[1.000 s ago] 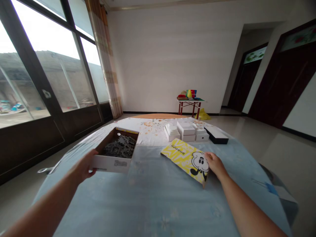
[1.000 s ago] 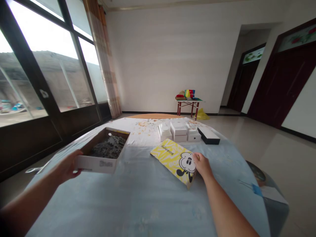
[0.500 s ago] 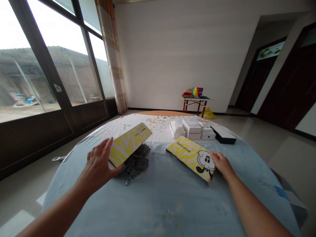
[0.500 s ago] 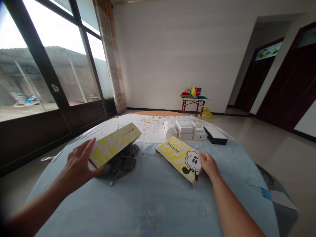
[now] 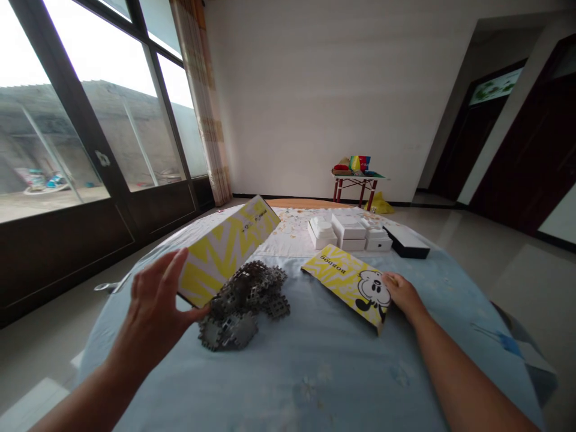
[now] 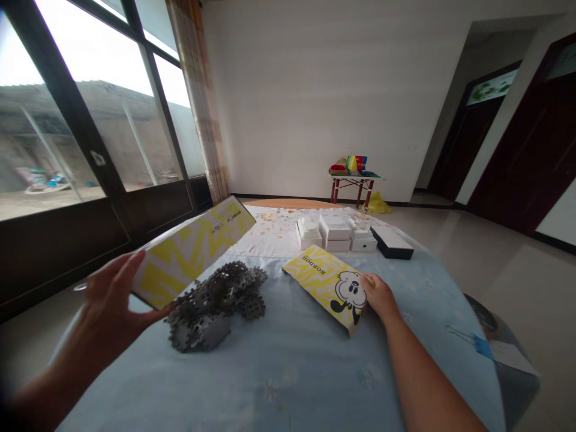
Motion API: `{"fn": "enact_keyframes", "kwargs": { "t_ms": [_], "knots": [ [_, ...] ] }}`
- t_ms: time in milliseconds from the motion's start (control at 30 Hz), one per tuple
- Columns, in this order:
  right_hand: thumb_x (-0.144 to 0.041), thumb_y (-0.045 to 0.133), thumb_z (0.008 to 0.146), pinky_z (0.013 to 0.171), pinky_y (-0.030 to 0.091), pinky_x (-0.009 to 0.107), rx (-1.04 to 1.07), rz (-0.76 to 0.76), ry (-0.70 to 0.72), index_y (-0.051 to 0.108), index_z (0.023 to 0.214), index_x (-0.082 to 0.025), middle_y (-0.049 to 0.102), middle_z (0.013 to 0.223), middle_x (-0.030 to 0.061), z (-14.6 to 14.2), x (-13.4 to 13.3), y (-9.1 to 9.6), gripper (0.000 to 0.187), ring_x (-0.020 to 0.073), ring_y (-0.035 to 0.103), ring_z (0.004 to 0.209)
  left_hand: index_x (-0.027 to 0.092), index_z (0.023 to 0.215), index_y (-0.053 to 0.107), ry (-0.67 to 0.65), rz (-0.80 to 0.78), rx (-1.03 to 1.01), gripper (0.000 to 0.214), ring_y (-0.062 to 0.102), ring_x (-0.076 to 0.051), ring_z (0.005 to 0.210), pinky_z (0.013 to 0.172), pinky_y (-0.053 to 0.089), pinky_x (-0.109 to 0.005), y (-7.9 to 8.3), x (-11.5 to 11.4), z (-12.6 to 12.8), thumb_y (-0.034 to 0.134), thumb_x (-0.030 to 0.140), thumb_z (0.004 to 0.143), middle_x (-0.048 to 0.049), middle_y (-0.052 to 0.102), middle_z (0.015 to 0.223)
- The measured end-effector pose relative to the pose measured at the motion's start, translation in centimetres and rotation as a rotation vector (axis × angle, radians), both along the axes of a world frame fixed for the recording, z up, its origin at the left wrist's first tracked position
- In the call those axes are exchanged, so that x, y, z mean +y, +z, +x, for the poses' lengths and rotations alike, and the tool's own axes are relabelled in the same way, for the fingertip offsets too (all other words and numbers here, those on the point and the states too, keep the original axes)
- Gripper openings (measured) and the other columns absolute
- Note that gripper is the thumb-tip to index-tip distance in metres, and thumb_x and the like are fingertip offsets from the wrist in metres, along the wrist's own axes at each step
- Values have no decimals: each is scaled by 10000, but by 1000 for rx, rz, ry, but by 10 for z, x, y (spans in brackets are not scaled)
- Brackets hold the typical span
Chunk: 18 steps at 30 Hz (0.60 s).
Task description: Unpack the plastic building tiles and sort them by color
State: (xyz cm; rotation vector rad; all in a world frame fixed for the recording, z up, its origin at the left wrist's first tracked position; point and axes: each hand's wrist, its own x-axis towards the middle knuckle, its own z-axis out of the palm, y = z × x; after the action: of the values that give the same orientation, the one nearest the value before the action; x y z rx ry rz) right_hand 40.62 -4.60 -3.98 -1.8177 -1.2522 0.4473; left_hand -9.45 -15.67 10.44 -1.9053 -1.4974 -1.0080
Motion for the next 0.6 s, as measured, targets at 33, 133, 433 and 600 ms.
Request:
{"fn": "enact_keyframes", "kwargs": {
  "t_ms": [33, 133, 433, 600],
  "knots": [
    [-505, 461, 715, 784, 461, 325, -10, -5, -2, 617, 997, -150, 661, 1001, 116, 0, 0, 0, 480, 250, 605, 924, 325, 1413, 160, 24, 32, -44, 943, 299, -316, 1249, 1043, 275, -461, 4, 2, -2, 660, 414, 618, -66, 311, 1378],
    [-513, 456, 714, 764, 468, 321, -22, -22, -5, 620, 996, -151, 670, 975, 113, 2, 1, -2, 487, 248, 615, 897, 259, 1389, 250, 114, 78, -239, 929, 316, -286, 1241, 1011, 333, -409, 16, 16, -14, 685, 421, 584, -84, 328, 1353],
    [-533, 498, 690, 765, 476, 325, 24, -26, -6, 613, 996, -165, 665, 1000, 110, 9, 2, -10, 493, 258, 616, 917, 111, 1089, 500, 206, -173, -1296, 531, 472, -108, 667, 632, 445, -249, -14, 84, -83, 568, 457, 692, 8, 490, 773],
    [-566, 538, 657, 752, 488, 349, 29, -40, -26, 585, 1076, -171, 660, 1019, 119, 9, 0, -11, 578, 279, 621, 913, 124, 994, 469, 274, -268, -1352, 464, 482, -125, 673, 557, 455, -244, -30, 116, -102, 476, 508, 734, -7, 446, 755]
  ]
}}
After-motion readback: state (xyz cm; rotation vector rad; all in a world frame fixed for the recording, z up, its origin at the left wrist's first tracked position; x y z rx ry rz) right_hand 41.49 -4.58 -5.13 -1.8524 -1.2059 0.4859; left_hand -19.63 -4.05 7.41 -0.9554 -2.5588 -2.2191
